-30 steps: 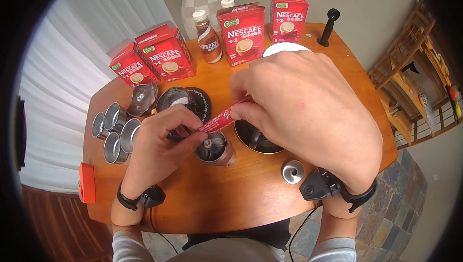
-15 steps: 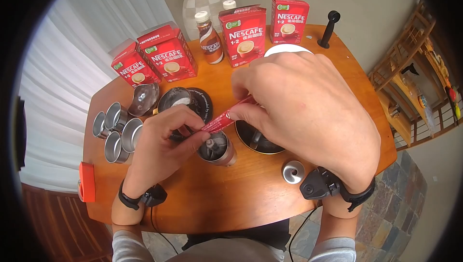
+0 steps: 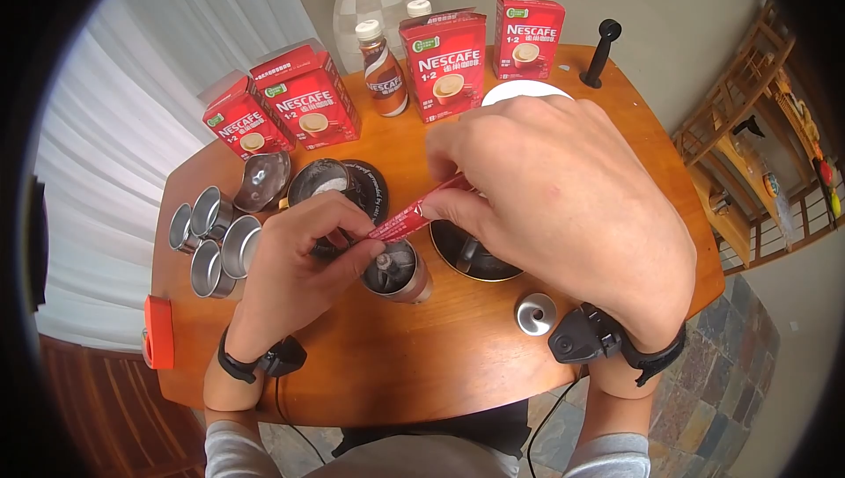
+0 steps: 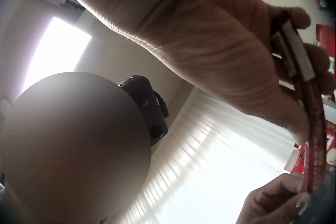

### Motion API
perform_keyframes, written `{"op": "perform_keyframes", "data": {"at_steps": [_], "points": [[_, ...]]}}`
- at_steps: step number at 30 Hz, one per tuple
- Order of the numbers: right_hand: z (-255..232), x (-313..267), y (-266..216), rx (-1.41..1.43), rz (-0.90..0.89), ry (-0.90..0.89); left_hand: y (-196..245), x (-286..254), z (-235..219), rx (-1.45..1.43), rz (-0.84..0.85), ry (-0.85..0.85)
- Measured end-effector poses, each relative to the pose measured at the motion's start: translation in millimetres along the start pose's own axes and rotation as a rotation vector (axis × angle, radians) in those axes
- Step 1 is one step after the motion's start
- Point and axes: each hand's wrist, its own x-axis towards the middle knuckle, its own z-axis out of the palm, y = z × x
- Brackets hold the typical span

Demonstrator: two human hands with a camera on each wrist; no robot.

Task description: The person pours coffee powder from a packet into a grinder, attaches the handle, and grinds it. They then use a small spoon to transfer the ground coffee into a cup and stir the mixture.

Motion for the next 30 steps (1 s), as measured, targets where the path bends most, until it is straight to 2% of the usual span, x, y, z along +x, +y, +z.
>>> {"op": "perform_keyframes", "data": {"at_steps": [15,18,24,27,30], "points": [[1.5,1.2,0.4,-0.028,0.023,-0.009,-2.4,0.4,1.8,0.011,0.022,0.015],[0.9,1.2,0.1,-0.017,0.03,-0.019,1.2,-2.2,1.3,-0.033,-0.097,-0.014],[1.9,1.0,0.9,-0.01,0.01,0.012,2.0,-1.8,2.0,-0.037,-0.096,-0.008],[3.0,0.9,2.8,-0.009,-0.031,0.023,-3.8,0.3,3.1,0.007,0.041,0.026],[1.1,1.9,1.0,-0.002,-0.014,-0.002,-4.4,0.2,3.0,0.013,0.043,0.027]]}}
